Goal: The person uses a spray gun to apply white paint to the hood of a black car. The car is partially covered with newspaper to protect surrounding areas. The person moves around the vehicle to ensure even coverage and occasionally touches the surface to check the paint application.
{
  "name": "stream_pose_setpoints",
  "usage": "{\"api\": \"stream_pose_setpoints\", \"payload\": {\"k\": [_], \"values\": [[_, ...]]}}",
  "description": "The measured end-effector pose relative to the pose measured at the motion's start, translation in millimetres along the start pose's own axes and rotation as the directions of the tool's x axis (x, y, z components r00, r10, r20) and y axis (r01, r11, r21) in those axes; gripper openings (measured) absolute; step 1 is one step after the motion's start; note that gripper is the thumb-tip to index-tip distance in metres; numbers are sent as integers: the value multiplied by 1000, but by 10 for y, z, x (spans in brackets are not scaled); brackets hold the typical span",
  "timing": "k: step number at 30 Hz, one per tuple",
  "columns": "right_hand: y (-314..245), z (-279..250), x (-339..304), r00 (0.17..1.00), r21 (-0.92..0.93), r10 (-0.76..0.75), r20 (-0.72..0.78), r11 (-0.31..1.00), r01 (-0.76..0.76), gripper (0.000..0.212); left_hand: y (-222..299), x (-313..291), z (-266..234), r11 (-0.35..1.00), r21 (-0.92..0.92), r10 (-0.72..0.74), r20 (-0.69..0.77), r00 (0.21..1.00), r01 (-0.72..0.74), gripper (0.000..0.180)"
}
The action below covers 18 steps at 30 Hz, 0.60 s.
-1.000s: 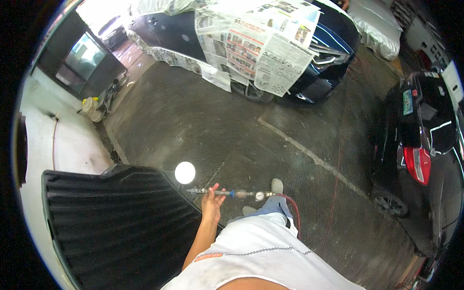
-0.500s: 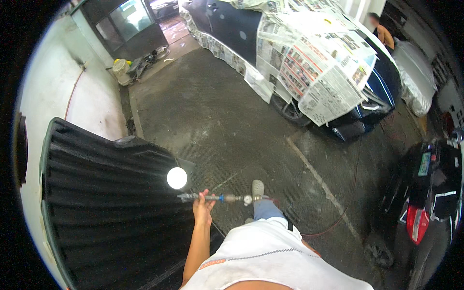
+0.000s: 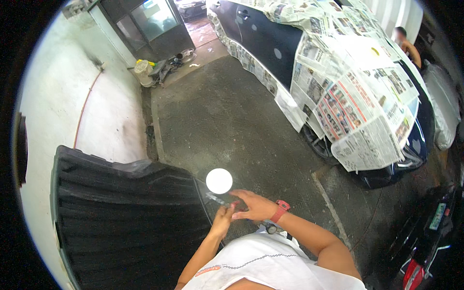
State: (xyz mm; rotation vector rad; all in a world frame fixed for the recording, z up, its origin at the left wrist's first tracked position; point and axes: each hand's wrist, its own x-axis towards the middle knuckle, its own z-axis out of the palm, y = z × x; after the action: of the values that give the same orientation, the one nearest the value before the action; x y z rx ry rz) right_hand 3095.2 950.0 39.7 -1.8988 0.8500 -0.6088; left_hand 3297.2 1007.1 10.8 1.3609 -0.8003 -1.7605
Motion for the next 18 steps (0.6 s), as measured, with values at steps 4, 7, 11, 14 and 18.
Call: {"api": "stream_pose_setpoints", "payload": {"k": [4,7,11,14,18], "values": [[350,-205,573,992,91,29,127,995,-41,92,109,609,24,985,143,72,158,985,-95,32],[463,-387,867,998,61,-53,-13,997,54,85,765,811,232,942,333,-50,292,955,-53,37],[576,-589,1225,991,504,110,78,853,-135,69,883,1077,111,997,-13,-71,335,939,80,55],[872,-666,1538,993,496,117,-6,863,-99,67,1190,1111,-194,963,-218,-63,390,918,159,59],[1011,-944,2064,961,471,274,-44,854,-222,84,1069,1506,-918,987,114,-145,325,935,114,63]]}}
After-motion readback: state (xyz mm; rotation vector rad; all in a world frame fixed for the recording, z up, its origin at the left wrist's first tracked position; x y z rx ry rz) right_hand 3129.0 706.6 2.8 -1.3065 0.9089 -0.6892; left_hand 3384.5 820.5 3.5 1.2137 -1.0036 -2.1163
